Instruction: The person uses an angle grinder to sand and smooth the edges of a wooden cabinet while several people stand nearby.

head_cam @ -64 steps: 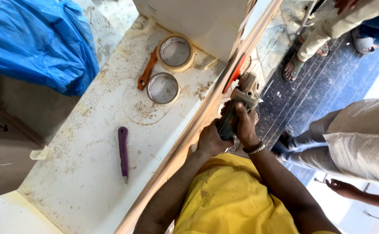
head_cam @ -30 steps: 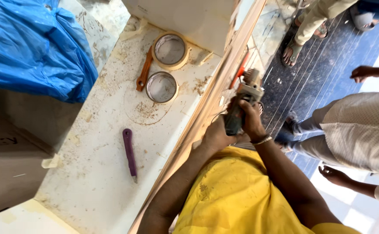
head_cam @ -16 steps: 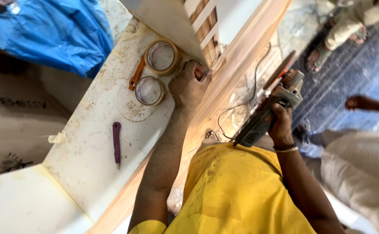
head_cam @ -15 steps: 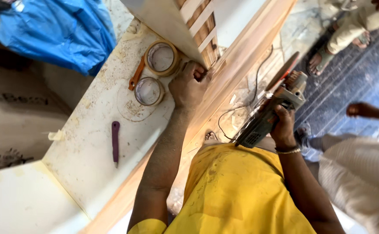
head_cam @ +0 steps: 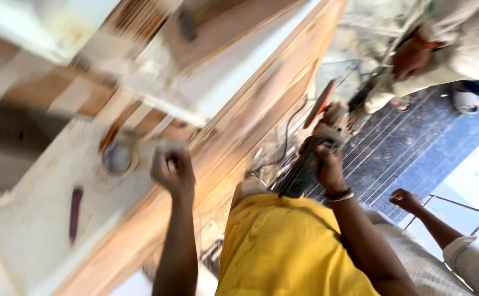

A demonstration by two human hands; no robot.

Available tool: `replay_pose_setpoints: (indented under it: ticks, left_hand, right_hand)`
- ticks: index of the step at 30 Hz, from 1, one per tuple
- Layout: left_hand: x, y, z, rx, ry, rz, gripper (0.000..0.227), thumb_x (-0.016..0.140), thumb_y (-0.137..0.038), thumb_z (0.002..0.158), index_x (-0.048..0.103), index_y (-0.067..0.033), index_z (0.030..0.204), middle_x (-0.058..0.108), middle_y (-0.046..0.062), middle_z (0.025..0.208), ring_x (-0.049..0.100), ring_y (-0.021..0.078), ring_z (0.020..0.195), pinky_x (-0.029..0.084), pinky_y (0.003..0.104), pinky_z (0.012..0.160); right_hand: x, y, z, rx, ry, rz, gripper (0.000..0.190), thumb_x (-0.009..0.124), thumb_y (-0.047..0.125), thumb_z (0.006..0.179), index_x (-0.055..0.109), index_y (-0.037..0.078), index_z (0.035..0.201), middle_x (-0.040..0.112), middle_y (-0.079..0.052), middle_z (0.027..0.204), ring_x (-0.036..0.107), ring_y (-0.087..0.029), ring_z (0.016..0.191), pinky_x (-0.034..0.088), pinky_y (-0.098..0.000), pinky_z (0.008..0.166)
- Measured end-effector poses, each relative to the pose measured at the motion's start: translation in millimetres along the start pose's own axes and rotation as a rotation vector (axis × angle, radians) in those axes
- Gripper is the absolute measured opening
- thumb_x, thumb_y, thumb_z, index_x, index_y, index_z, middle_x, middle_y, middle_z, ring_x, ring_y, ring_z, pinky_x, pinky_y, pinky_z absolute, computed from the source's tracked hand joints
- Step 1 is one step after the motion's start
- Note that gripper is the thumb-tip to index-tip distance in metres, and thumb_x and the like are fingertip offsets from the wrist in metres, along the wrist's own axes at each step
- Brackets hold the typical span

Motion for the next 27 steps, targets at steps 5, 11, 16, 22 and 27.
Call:
replay_pose_setpoints:
  ticks: [5,11,16,22,27]
  left_hand:
    - [94,-17,-66,-0.163,0.554,-0.149,0.023,0.079,-0.025,0.092,0.068,-0.0073,0.08,0.065,0.001,0.071,0.06,0.0114,0.062,0.048,0.027,0.057]
    - [234,-33,7,-0.048,0.817,-0.26,0.045,0.061,-0.054,0.103,0.069,-0.0109,0.096,0.074,0.004,0.087,0.074,0.014,0.08,0.064,0.03,0.078]
    - [352,-42,88,-0.014,0.729,-0.294,0.045,0.073,-0.04,0.098,0.065,-0.0031,0.123,0.073,0.015,0.114,0.073,0.0246,0.107,0.06,0.039,0.099]
    - [479,-30,143,-0.134,0.557,-0.259,0.065,0.085,-0.019,0.085,0.053,-0.004,0.139,0.06,0.016,0.129,0.066,0.0222,0.112,0.061,0.036,0.097]
    - [515,1,150,-0.255,0.507,-0.233,0.064,0.081,-0.006,0.082,0.051,-0.0071,0.139,0.062,0.01,0.129,0.066,0.0204,0.112,0.063,0.031,0.089]
  right_hand:
    - [-11,18,30,-0.021,0.035,0.035,0.06,0.08,0.04,0.085,0.058,0.002,0.126,0.07,-0.015,0.101,0.071,-0.025,0.091,0.061,-0.0371,0.076]
    - [-37,28,71,-0.073,0.017,-0.037,0.062,0.082,0.038,0.083,0.057,0.001,0.127,0.069,-0.014,0.101,0.071,-0.025,0.092,0.063,-0.04,0.078]
    - [-56,33,112,-0.063,-0.051,0.034,0.06,0.082,0.034,0.084,0.056,0.001,0.126,0.068,-0.014,0.103,0.07,-0.026,0.093,0.061,-0.0395,0.077]
    - [-73,42,172,-0.031,0.035,0.04,0.062,0.082,0.033,0.083,0.055,0.002,0.129,0.067,-0.014,0.104,0.069,-0.026,0.094,0.061,-0.0407,0.08]
    - [-104,57,227,-0.028,0.13,-0.073,0.061,0.081,0.036,0.085,0.056,0.002,0.129,0.068,-0.015,0.104,0.07,-0.027,0.095,0.062,-0.041,0.081]
Point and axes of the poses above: each hand's wrist, its own z-axis towards the middle knuckle, its own x-axis out of the palm, y = z × x, the point moved 4 cm from there along z, towards the middle knuckle
